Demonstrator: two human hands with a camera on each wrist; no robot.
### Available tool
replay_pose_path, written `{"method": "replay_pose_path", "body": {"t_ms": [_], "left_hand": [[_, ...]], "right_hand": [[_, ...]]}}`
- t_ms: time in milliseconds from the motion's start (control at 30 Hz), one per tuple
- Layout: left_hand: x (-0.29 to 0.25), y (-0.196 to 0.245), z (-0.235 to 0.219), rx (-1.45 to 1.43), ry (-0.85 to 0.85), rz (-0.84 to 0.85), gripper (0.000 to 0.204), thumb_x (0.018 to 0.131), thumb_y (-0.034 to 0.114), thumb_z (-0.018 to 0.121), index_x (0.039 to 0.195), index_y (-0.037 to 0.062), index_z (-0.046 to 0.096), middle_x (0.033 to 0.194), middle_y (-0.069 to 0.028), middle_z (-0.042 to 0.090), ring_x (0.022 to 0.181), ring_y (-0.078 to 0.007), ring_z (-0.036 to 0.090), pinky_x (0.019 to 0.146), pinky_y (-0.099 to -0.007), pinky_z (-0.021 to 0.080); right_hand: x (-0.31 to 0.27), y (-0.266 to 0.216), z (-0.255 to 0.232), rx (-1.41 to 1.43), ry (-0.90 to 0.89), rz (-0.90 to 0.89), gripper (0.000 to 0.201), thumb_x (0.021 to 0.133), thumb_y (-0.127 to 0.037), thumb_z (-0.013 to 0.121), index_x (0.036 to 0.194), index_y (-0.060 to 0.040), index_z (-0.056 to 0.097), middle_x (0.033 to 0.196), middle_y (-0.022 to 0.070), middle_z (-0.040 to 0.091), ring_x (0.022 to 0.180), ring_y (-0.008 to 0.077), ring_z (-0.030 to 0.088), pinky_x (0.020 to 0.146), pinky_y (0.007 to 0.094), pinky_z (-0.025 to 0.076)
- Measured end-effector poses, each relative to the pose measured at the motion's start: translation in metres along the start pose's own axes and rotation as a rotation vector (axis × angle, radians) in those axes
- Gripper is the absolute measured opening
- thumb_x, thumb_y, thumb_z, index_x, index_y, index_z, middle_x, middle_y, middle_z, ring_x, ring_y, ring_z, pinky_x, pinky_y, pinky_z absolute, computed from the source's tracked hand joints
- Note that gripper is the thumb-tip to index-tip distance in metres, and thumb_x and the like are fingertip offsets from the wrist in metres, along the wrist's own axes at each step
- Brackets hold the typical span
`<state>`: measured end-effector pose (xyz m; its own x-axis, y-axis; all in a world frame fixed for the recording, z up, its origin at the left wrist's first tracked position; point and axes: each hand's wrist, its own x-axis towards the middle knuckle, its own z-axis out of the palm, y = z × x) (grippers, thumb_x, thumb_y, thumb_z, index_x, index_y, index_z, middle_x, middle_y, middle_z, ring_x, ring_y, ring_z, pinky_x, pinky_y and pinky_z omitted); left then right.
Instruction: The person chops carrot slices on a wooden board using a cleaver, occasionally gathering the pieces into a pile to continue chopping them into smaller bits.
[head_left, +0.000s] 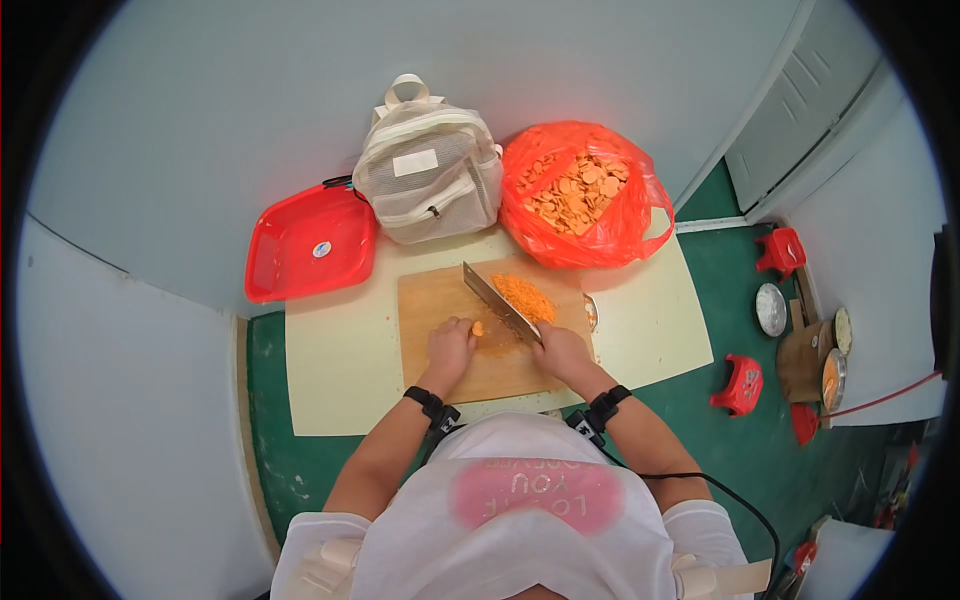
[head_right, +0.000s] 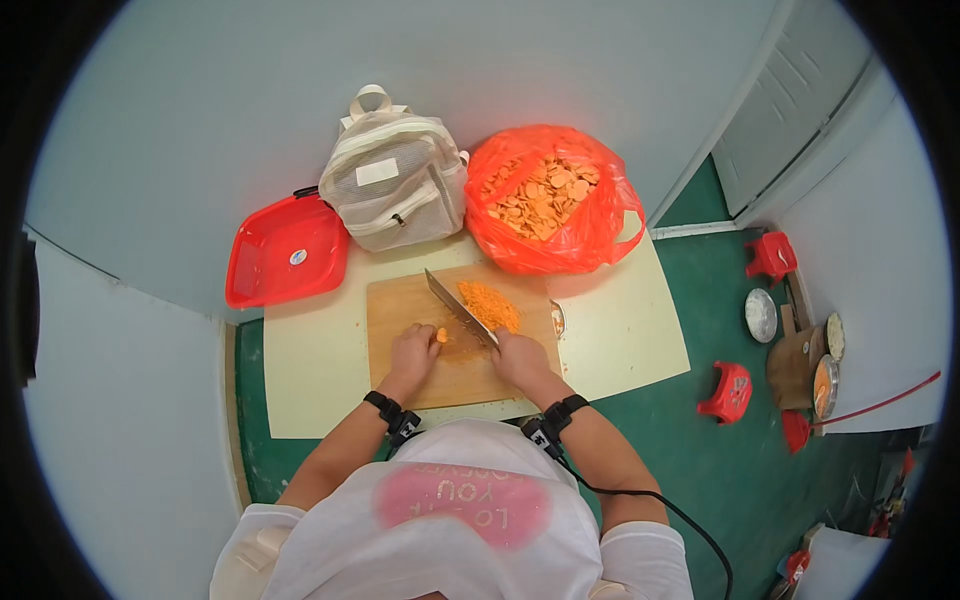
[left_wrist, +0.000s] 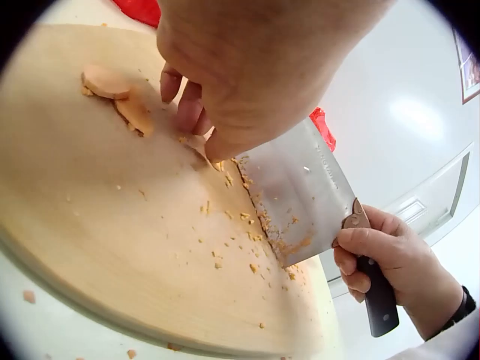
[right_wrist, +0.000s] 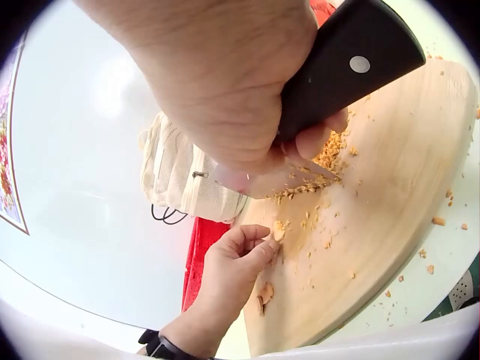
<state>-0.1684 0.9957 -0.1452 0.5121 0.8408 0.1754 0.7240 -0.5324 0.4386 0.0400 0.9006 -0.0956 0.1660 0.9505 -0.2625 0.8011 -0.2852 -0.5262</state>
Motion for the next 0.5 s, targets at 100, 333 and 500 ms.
{"method": "replay_pose_path", "body": {"t_ms": [100,333,500], "left_hand": [[0.002,-0.002,0.007,-0.057,0.047,0.074,0.011,0.076,0.014,0.068,0.081,0.0055,0.062,0.079,-0.013,0.06,0.076,-0.0325,0.06,0.068,-0.0435,0.047],[0.008,0.03,0.02,-0.055,-0.016,0.119,0.014,0.075,0.012,0.069,0.083,0.0042,0.062,0.081,-0.0152,0.06,0.077,-0.0338,0.06,0.068,-0.0437,0.048],[0.004,0.026,0.017,-0.209,0.017,0.112,0.012,0.075,0.009,0.068,0.085,0.0036,0.064,0.085,-0.0149,0.061,0.079,-0.0341,0.059,0.07,-0.0443,0.048]], "right_hand": [[-0.001,-0.003,-0.001,-0.014,-0.008,0.006,0.022,0.085,-0.021,0.054,0.097,-0.0028,0.056,0.078,0.023,0.064,0.076,0.0399,0.064,0.069,0.0504,0.05],[-0.003,-0.006,0.002,-0.027,0.028,-0.027,0.02,0.085,-0.019,0.055,0.096,-0.0021,0.057,0.078,0.0221,0.065,0.075,0.0395,0.065,0.069,0.0499,0.051],[-0.008,-0.013,-0.002,0.004,0.039,-0.024,0.019,0.084,-0.02,0.056,0.092,-0.0016,0.056,0.076,0.0239,0.064,0.073,0.0414,0.063,0.068,0.0509,0.049]]}}
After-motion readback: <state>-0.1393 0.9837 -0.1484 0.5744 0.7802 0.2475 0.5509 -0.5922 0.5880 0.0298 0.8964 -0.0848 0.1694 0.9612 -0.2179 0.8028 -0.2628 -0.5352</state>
